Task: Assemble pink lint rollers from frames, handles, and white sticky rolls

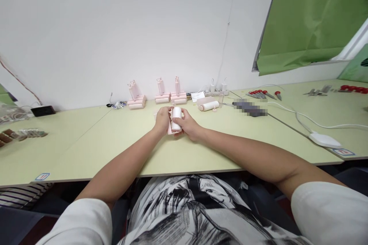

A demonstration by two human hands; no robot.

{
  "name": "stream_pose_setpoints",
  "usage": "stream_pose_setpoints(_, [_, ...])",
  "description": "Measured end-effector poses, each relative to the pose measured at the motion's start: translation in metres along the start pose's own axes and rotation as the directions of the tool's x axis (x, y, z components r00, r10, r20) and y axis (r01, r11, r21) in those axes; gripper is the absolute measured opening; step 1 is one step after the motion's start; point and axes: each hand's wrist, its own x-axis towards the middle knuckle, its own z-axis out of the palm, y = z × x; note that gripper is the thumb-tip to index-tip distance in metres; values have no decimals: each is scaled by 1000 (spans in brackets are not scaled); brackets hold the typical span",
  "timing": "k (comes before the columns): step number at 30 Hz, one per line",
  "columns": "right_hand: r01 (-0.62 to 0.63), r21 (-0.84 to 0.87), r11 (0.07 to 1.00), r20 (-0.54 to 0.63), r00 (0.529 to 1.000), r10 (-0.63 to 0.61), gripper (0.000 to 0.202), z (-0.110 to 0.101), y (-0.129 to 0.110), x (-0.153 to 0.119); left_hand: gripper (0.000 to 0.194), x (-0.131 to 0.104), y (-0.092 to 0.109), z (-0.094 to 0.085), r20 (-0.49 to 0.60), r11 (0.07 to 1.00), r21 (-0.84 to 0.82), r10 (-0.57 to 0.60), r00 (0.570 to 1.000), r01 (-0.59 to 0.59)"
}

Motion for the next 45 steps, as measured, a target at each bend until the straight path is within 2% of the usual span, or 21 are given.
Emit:
stream_pose_setpoints(4, [4,-75,997,12,1000,-3,53,-4,0,1,18,-1,0,-5,65,989,119,76,995,-84])
stream_pose_setpoints(8, [69,-132,989,30,997,-66,62,-9,-1,4,20,2,-1,-12,166,979,144,124,978,-148])
stream_pose_setpoints(11, [102,-145,984,72,993,-92,66,-11,-2,4,27,5,-1,-18,232,950,169,219,948,-261])
stream_pose_setpoints(15, [104,-208,973,99,991,-85,64,-9,-3,1,23,8,0,-26,296,892,256,295,908,-373])
stream_pose_setpoints(19, [97,-294,951,52,995,-85,66,-8,0,-1,22,7,1,-28,299,862,308,315,901,-403])
stream_pose_setpoints(24, [132,-384,914,40,991,-126,67,-10,1,0,22,7,2,-28,297,873,323,274,914,-367])
stream_pose_setpoints(30, [218,-442,870,86,976,-201,49,-18,8,7,33,9,-1,-28,395,866,336,228,890,-371])
stream_pose_setpoints(35, [223,-509,831,71,973,-218,51,-24,12,15,41,10,-6,-26,455,875,324,188,871,-358])
stream_pose_setpoints(40, [187,-587,787,67,981,-184,32,-30,12,19,43,6,-2,-26,454,830,366,235,859,-421])
stream_pose_setpoints(45, [185,-578,794,102,983,-154,28,-33,15,23,44,7,-1,-28,445,767,423,287,848,-482])
